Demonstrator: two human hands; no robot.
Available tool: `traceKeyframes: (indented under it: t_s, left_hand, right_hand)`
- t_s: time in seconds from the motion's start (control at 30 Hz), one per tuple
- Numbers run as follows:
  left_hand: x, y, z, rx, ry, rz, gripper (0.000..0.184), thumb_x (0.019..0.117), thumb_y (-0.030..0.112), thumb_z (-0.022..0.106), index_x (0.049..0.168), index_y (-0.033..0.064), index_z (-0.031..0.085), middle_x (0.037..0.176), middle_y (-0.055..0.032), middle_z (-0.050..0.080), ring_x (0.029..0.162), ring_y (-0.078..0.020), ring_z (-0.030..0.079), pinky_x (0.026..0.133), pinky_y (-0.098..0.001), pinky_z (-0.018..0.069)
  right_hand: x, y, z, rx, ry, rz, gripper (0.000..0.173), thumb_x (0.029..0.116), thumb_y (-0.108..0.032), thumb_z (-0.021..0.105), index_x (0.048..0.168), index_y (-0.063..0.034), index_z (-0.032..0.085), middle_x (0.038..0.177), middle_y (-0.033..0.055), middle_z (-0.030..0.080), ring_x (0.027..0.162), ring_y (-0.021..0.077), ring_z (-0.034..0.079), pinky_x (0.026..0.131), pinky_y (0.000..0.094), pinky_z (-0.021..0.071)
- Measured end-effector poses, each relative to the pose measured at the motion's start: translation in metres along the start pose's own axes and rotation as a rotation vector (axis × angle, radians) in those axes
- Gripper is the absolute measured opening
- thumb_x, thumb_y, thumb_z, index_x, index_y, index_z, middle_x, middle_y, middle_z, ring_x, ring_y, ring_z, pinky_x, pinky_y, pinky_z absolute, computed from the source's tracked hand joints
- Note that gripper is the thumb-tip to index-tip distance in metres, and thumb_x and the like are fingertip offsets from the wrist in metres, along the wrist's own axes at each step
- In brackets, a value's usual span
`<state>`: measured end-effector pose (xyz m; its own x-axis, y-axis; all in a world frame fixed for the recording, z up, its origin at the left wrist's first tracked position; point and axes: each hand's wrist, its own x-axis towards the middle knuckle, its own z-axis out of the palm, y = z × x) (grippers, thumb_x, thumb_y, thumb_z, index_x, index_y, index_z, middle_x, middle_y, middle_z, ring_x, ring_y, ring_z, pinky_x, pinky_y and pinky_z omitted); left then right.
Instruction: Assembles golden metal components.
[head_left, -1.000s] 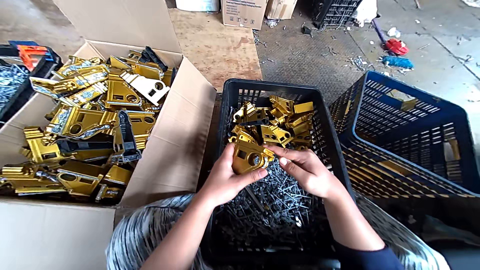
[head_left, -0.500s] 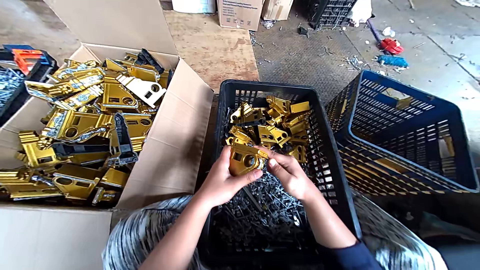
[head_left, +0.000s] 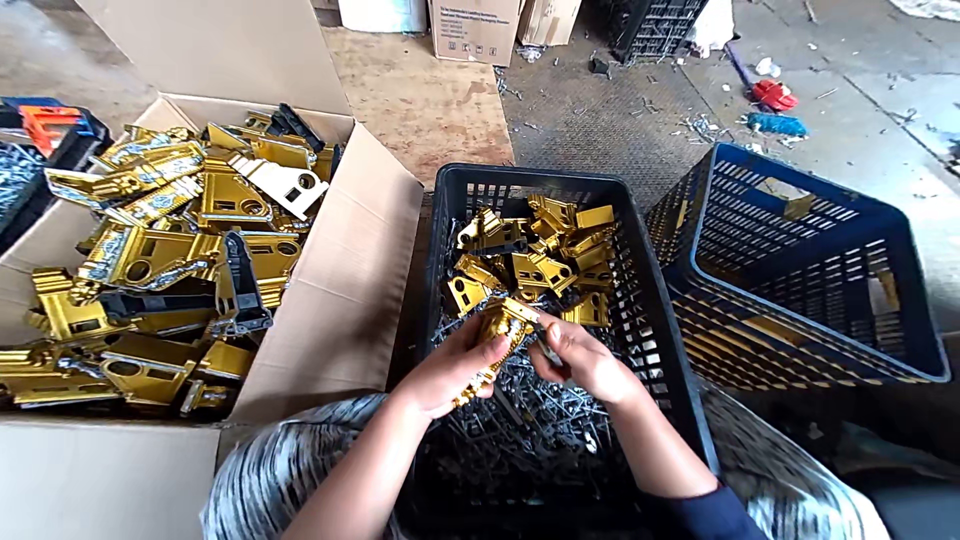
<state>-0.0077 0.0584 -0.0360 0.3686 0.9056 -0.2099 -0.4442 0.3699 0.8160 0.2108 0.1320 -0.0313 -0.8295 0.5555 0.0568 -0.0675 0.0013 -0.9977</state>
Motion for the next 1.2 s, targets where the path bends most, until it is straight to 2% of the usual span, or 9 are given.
traceKeyframes:
  t_s: [0.17, 0.3, 0.53, 0.77, 0.87, 0.93, 1.0, 1.1, 1.2]
  left_hand:
    - [-0.001, 0.007, 0.005, 0.156, 0.16, 0.086, 0.06, 0.0919, 0.037, 0.073, 0.138, 0.016, 0.041, 0.092, 0.0017, 0.06, 0.066, -0.0043, 0.058, 0.054, -0.0172, 0.0496]
    - [0.0, 0.006, 0.008, 0.359, 0.283, 0.217, 0.066, 0.0883, 0.036, 0.076, 0.141, 0.0131, 0.043, 0.105, -0.0013, 0.065, 0.078, -0.0071, 0.065, 0.062, -0.0203, 0.0559]
    - [0.004, -0.003, 0.006, 0.526, 0.374, 0.348, 0.07, 0.083, 0.037, 0.082, 0.137, 0.0124, 0.045, 0.108, -0.0023, 0.069, 0.095, -0.0101, 0.07, 0.079, -0.0268, 0.0606]
    - [0.006, 0.01, -0.005, 0.429, 0.635, 0.34, 0.072, 0.0883, 0.038, 0.077, 0.145, 0.0141, 0.04, 0.114, -0.0057, 0.065, 0.085, -0.014, 0.068, 0.067, -0.0302, 0.0593]
    - [0.001, 0.016, 0.003, 0.453, 0.553, 0.405, 0.07, 0.0854, 0.035, 0.079, 0.142, 0.0165, 0.041, 0.107, -0.0023, 0.067, 0.082, -0.0109, 0.069, 0.065, -0.0254, 0.0595]
    - [-0.001, 0.015, 0.006, 0.415, 0.534, 0.395, 0.069, 0.0861, 0.033, 0.078, 0.142, 0.0155, 0.041, 0.105, -0.0025, 0.066, 0.078, -0.0099, 0.067, 0.063, -0.0239, 0.0583]
    - [-0.004, 0.015, 0.009, 0.283, 0.486, 0.329, 0.066, 0.0891, 0.033, 0.075, 0.143, 0.0173, 0.04, 0.101, -0.0013, 0.063, 0.071, -0.0077, 0.063, 0.059, -0.0208, 0.0546]
    - [-0.007, 0.018, 0.007, -0.034, 0.307, 0.201, 0.059, 0.0917, 0.051, 0.07, 0.132, 0.0176, 0.043, 0.096, 0.0008, 0.056, 0.067, -0.0048, 0.056, 0.054, -0.0169, 0.0489]
    - [-0.009, 0.019, 0.006, -0.374, 0.103, 0.08, 0.069, 0.0805, 0.073, 0.066, 0.111, 0.0118, 0.055, 0.089, -0.0012, 0.06, 0.063, -0.0062, 0.06, 0.052, -0.0176, 0.0523]
  right_hand:
    - [-0.001, 0.003, 0.002, -0.264, 0.163, -0.122, 0.056, 0.1116, -0.043, 0.027, 0.155, -0.012, 0.045, 0.079, -0.0057, 0.06, 0.059, -0.0025, 0.044, 0.051, 0.0136, 0.0346]
    - [-0.001, 0.008, 0.015, -0.303, 0.528, -0.208, 0.016, 0.1008, -0.018, 0.055, 0.11, -0.0094, 0.066, 0.069, -0.0099, 0.053, 0.053, -0.0022, 0.045, 0.05, 0.0163, 0.0404]
    - [0.009, 0.002, 0.038, -0.105, 0.666, -0.194, 0.008, 0.0935, -0.004, 0.063, 0.094, -0.0067, 0.07, 0.065, -0.0053, 0.06, 0.05, 0.0, 0.046, 0.048, 0.0172, 0.04]
    - [-0.006, 0.001, 0.053, -0.297, 0.39, -0.406, 0.013, 0.0989, -0.009, 0.06, 0.097, 0.0003, 0.069, 0.087, -0.0024, 0.067, 0.074, -0.0041, 0.057, 0.065, 0.0138, 0.0494]
    - [-0.015, 0.016, 0.041, -0.547, 0.394, 0.038, 0.022, 0.0969, -0.013, 0.057, 0.111, -0.0029, 0.071, 0.084, -0.0007, 0.067, 0.068, 0.0019, 0.059, 0.063, 0.0205, 0.0514]
    - [-0.012, 0.015, 0.031, -0.815, 0.218, 0.597, 0.054, 0.0987, -0.028, 0.062, 0.147, -0.0071, 0.053, 0.124, 0.0196, 0.066, 0.103, 0.0305, 0.068, 0.092, 0.0493, 0.0551]
    - [-0.007, 0.015, 0.03, -0.915, 0.156, 0.849, 0.07, 0.1015, -0.031, 0.06, 0.161, -0.0071, 0.031, 0.148, 0.0261, 0.048, 0.121, 0.0408, 0.061, 0.102, 0.0577, 0.0498]
    - [-0.013, 0.007, 0.031, -0.923, 0.392, 0.524, 0.051, 0.1011, -0.016, 0.056, 0.149, -0.0017, 0.051, 0.125, 0.0257, 0.063, 0.108, 0.036, 0.066, 0.096, 0.0502, 0.0532]
    - [-0.012, 0.001, 0.033, -0.904, 0.605, 0.014, 0.043, 0.1017, -0.021, 0.056, 0.142, -0.0053, 0.062, 0.096, 0.0115, 0.068, 0.073, 0.0141, 0.061, 0.068, 0.0301, 0.054]
